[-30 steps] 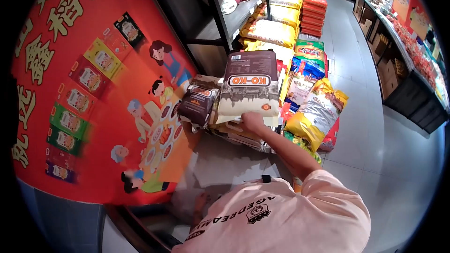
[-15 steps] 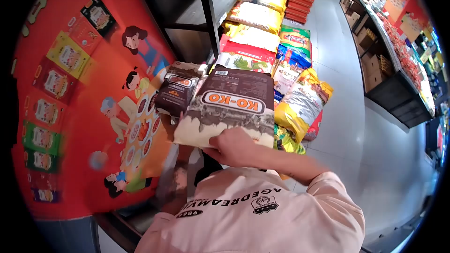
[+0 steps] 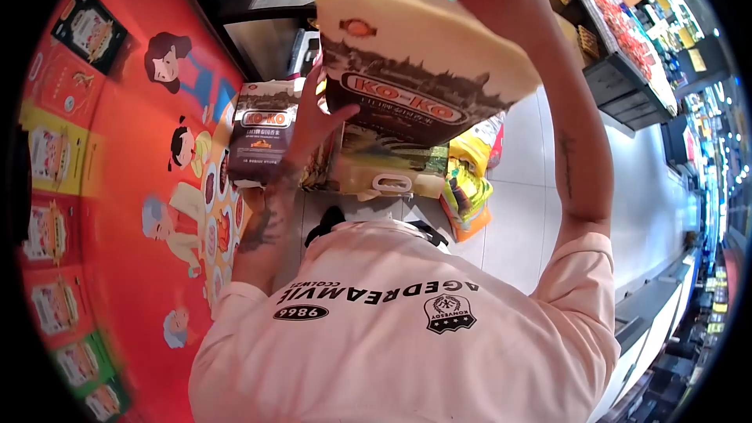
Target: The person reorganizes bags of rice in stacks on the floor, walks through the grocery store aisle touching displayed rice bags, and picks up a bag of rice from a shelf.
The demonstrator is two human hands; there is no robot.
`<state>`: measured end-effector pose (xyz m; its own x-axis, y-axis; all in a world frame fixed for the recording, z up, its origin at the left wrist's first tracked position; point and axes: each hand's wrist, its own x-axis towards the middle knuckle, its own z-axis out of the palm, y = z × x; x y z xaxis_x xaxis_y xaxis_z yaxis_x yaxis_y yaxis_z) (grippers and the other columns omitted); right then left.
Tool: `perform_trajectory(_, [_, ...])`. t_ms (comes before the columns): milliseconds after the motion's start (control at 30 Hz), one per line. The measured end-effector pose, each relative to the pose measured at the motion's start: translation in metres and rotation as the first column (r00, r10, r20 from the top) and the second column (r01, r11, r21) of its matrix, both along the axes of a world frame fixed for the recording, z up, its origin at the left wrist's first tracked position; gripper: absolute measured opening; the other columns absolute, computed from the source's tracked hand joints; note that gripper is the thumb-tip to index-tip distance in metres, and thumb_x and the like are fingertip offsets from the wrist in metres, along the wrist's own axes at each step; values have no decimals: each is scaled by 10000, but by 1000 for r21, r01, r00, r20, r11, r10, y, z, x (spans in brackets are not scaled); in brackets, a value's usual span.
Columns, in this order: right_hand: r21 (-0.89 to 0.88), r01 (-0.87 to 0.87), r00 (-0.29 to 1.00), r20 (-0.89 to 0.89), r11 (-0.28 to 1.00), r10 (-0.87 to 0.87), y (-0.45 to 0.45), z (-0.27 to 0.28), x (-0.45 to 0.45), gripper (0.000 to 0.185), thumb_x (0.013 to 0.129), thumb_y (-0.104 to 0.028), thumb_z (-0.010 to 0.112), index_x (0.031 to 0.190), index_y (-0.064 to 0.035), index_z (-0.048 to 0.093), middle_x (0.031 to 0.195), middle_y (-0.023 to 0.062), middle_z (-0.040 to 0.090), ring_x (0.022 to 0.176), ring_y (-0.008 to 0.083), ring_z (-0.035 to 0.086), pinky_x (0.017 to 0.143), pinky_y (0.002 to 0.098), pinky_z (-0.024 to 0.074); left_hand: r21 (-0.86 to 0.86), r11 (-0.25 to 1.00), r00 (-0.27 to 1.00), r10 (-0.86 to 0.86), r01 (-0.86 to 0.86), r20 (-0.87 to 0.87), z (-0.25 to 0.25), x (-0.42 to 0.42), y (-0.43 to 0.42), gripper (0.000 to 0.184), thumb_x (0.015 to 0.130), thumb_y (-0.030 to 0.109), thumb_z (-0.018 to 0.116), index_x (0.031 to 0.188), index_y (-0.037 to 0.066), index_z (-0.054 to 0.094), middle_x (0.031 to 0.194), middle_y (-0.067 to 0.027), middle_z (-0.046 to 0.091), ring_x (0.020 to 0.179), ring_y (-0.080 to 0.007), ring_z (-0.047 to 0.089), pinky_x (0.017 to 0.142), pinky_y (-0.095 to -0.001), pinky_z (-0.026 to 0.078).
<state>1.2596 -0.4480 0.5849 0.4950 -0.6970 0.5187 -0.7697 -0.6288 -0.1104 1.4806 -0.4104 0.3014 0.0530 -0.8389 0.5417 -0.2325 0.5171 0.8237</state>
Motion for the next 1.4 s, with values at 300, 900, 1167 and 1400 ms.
perform_trajectory(300, [25,137,990,29,990,-138,-27,-28,-8,364,800,-400,616,791,-36,614,652,104,571,591,188,549,567,307,424,157,965,972,-190,212,-139,36,4,-78,631,605,377,814,1049,10,556,959,-93,621,862,-164,599,764,-288,465])
perform_trajectory(900, [901,-287,596,433,324,-676,-52,-343,-31,544,820,-405,601,1099,49,492,980,119,590,876,170,571,769,285,455,484,873,821,320,-62,-472,-85,27,5,455,779,180,684,1135,-30,495,1050,-91,582,947,-146,539,837,-285,429])
perform_trajectory(1167, [957,-270,658,263,105,-706,-51,-332,142,421,850,-391,587,894,28,570,738,29,589,660,74,527,582,212,416,815,579,777,505,19,-377,-115,182,14,376,817,234,656,1095,5,549,1019,-45,605,909,-117,546,804,-271,434])
perform_trajectory(1400, [909,-67,888,242,412,-390,-67,-469,254,518,815,-392,587,1081,40,480,944,232,596,925,350,584,832,402,440,352,739,756,314,-574,574,-154,329,-64,472,773,288,672,1143,28,537,955,-182,637,882,-340,609,774,-373,468])
